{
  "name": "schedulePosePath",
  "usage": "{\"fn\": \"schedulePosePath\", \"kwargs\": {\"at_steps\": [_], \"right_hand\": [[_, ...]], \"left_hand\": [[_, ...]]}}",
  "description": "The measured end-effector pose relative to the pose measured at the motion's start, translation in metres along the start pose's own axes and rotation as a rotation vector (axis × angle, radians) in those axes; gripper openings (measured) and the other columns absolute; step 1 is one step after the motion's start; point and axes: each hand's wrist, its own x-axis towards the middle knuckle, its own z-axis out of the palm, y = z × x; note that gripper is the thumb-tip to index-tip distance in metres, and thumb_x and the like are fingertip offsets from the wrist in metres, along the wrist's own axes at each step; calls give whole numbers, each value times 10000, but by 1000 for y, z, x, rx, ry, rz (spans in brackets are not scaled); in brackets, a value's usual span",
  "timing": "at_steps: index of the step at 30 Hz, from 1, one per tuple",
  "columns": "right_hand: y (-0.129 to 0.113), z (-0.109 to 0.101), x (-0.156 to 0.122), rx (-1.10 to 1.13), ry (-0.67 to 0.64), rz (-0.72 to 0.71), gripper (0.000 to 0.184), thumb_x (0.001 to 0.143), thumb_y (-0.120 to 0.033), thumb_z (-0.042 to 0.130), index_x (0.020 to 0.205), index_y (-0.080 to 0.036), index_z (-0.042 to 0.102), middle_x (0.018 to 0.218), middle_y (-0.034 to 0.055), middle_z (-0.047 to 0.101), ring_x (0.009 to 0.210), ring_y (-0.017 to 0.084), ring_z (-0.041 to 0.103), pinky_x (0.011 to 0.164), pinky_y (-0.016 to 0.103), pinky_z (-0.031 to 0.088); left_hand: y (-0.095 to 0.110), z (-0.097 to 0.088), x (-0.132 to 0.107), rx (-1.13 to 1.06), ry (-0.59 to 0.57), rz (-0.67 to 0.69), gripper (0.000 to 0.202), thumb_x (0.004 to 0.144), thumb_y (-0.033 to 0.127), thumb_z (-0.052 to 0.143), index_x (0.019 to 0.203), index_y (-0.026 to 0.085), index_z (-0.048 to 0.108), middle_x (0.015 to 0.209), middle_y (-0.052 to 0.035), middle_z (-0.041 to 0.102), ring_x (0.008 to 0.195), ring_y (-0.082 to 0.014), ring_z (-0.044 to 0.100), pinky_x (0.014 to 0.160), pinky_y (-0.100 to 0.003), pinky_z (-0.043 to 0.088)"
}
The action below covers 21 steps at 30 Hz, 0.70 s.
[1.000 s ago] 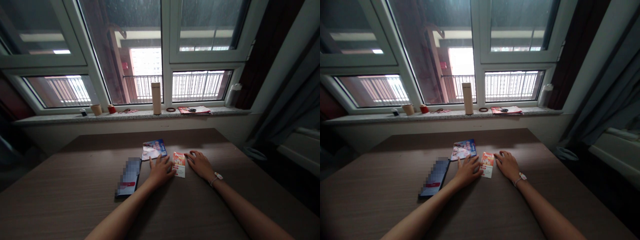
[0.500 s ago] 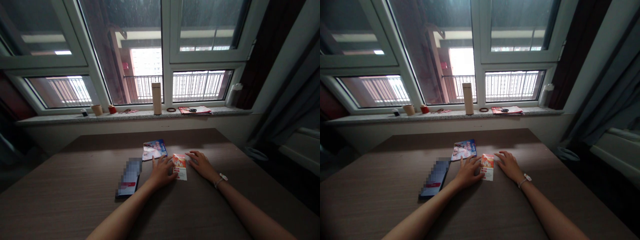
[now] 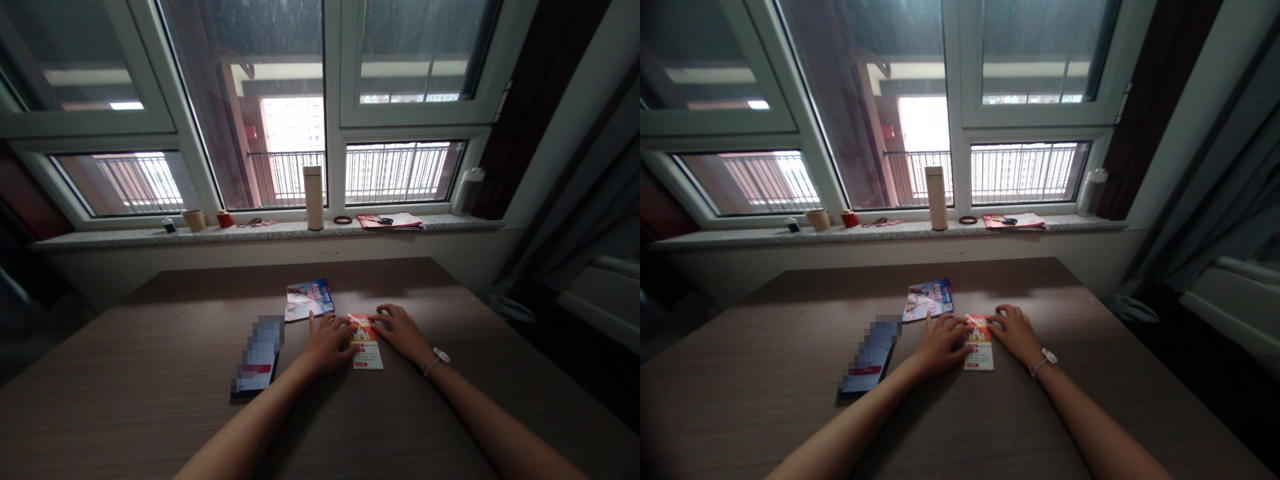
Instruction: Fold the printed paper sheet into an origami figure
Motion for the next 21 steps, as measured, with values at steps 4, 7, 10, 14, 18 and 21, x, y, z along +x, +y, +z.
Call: {"fn": "schedulePosePath", "kwargs": {"at_steps": [4, 7, 10, 14, 18, 21], "right_hand": [[0, -1, 1, -7, -13, 5, 301, 862, -449, 555, 1097, -332, 702, 1205, 58, 573, 1158, 250, 489, 1023, 418, 387], [4, -2, 3, 7, -51, -8, 341, 830, -485, 593, 1114, -327, 697, 1233, 66, 560, 1171, 262, 486, 1031, 424, 387], [10, -3, 2, 32, -103, -20, 412, 798, -524, 620, 1158, -330, 673, 1285, 69, 531, 1210, 273, 464, 1054, 434, 371], [13, -4, -2, 47, -131, -58, 473, 790, -545, 628, 1221, -350, 624, 1332, 63, 498, 1249, 271, 434, 1076, 443, 351], [11, -2, -5, 37, -59, -86, 394, 828, -507, 605, 1186, -349, 647, 1282, 55, 532, 1212, 259, 460, 1054, 426, 369], [8, 1, -4, 27, -34, -109, 330, 854, -477, 583, 1135, -336, 681, 1225, 56, 566, 1173, 253, 484, 1039, 410, 380]], "left_hand": [[-2, 2, 1, 9, -39, -1, 456, 886, 565, 496, 1304, 383, 505, 1470, 10, 427, 1386, -343, 245, 1072, -702, -99], [-4, 1, 2, 13, -50, 2, 471, 879, 589, 492, 1308, 395, 492, 1475, 26, 425, 1395, -354, 233, 1041, -727, -128], [-4, -1, 2, 23, -42, -1, 490, 859, 605, 514, 1307, 407, 494, 1466, 37, 437, 1387, -357, 251, 1047, -714, -142], [-4, -2, 1, 25, -42, -3, 514, 859, 624, 500, 1332, 421, 477, 1471, 38, 429, 1385, -359, 250, 1063, -693, -141], [-5, 0, 1, 25, -37, -8, 506, 870, 610, 492, 1342, 430, 466, 1476, 41, 423, 1391, -354, 239, 1062, -686, -156], [-7, 2, 2, 26, -16, -11, 494, 881, 618, 465, 1345, 451, 450, 1477, 53, 424, 1404, -358, 213, 1024, -718, -184]]}}
